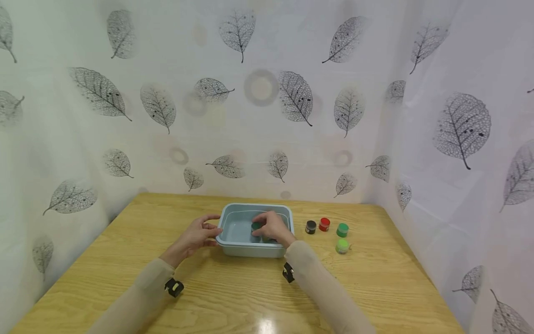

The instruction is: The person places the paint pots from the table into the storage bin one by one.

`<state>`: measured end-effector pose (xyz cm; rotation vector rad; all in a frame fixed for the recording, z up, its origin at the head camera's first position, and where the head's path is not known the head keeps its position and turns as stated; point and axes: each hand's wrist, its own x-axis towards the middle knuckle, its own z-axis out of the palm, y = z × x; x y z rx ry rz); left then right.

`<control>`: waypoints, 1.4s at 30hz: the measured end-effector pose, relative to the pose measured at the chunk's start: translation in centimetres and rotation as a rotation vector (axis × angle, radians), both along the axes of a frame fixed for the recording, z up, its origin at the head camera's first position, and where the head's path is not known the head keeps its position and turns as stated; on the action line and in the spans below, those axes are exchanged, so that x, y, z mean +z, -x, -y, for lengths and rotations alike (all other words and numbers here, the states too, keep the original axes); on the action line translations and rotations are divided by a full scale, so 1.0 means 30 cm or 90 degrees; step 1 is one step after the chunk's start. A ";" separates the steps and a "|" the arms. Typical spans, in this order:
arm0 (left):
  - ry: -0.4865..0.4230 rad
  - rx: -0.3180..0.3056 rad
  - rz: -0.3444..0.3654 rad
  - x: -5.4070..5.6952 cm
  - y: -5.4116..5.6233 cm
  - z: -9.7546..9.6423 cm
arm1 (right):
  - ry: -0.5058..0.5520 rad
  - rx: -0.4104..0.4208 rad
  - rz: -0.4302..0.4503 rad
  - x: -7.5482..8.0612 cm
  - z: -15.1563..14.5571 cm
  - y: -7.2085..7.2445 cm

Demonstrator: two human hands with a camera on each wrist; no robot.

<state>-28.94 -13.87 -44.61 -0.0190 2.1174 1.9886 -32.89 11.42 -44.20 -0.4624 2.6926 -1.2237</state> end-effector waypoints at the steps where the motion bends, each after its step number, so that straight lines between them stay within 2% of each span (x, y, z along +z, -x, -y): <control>1: -0.001 -0.001 0.000 0.000 0.001 0.000 | -0.010 0.003 -0.007 -0.002 0.002 0.002; 12: 0.000 -0.006 0.004 0.009 -0.001 -0.003 | -0.048 0.002 0.002 -0.010 0.004 0.017; 22: -0.002 -0.004 0.006 0.010 0.001 -0.002 | -0.038 -0.002 0.012 -0.003 0.005 0.014; 26: 0.000 -0.003 0.002 0.011 -0.003 0.001 | -0.010 0.012 0.023 -0.002 -0.010 0.009; 35: 0.005 0.006 0.003 0.006 -0.007 0.002 | 0.052 0.084 0.020 0.020 -0.065 -0.008; 42: 0.005 0.004 0.006 0.011 -0.004 0.000 | 0.114 0.093 0.040 0.067 -0.103 -0.030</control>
